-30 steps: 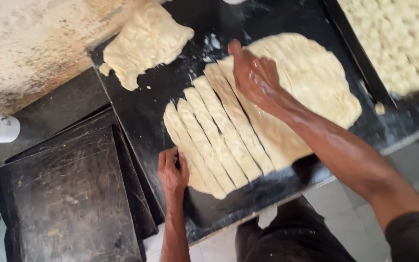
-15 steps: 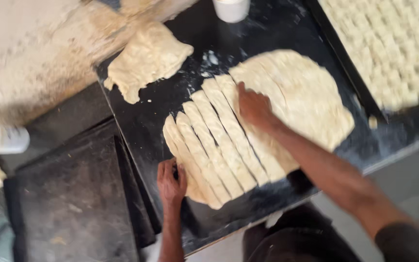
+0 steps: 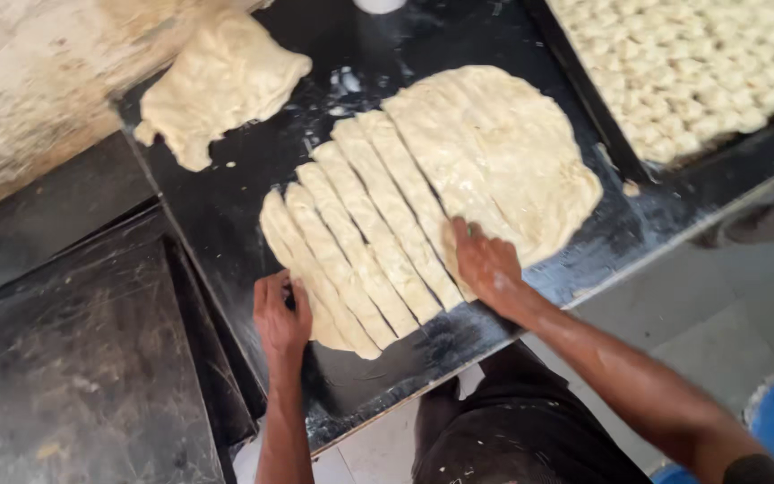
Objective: The person flattens dough on a counter, cuts it into strips using a hand-held cutter, and then rolls small pieces of the dough into balls by hand, placing them onto a tray.
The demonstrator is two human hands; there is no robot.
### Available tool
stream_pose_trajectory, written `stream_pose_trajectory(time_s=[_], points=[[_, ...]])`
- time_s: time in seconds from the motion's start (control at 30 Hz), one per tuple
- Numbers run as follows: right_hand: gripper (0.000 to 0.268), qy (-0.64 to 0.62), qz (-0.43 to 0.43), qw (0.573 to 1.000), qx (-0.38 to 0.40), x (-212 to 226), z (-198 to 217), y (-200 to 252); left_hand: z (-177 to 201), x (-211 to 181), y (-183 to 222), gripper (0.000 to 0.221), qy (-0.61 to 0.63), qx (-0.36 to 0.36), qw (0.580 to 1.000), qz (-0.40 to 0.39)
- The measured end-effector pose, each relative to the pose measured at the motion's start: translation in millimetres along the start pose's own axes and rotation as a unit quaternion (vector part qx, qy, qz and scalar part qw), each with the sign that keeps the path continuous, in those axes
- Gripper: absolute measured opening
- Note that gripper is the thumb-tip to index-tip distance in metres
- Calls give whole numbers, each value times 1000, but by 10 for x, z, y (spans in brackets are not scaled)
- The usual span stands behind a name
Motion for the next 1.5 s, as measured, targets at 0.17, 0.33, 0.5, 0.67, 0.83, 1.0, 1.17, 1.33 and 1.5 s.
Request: stream_pose_trajectory(time_s=[0.17,0.33,0.5,0.67,0.83,1.0,1.17,1.33,1.5], points=[[51,4,110,981,-159,-9,647,-1220,-13,-75,-154,18,-3,-5,1000,-27],[55,-10,130,948,-290,-11,670,-2545,-19,-45,-94,20,-14,7,999,37],[73,80,94,988,-91,-93,64,-2258,0,-68,-106,17,-11,8,999,42],[65,32,57,993,-98,-178,61,-1797,18,-83,-50,20,-15,12,1000,10],[47,46,35,998,-20,-310,22,-1132,10,-88,-93,20,-3,-4,1000,-26],[44,5,24,999,21,-353,129,-674,-33,-50,-39,20,7,10,1000,-15],[38,54,9,998,-40,-334,97,-81,-20,-22,23,20,-10,1,1000,-6],[45,45,60,991,-110,-371,824,-1185,-14,-38,-100,17,-39,1,999,-28],[38,9,79,978,-191,-287,1036,-2474,-27,-6,-121,20,-19,-4,1000,23]])
Point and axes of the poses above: each hand's wrist, its own y-axis away from the middle knuckle, its own z-axis out of the back of the hand, x = y × z, the point moved 4 cm from there along -y, towards the middle knuckle, and after that the axes turned 10 degrees about y, right-handed, at the moved point
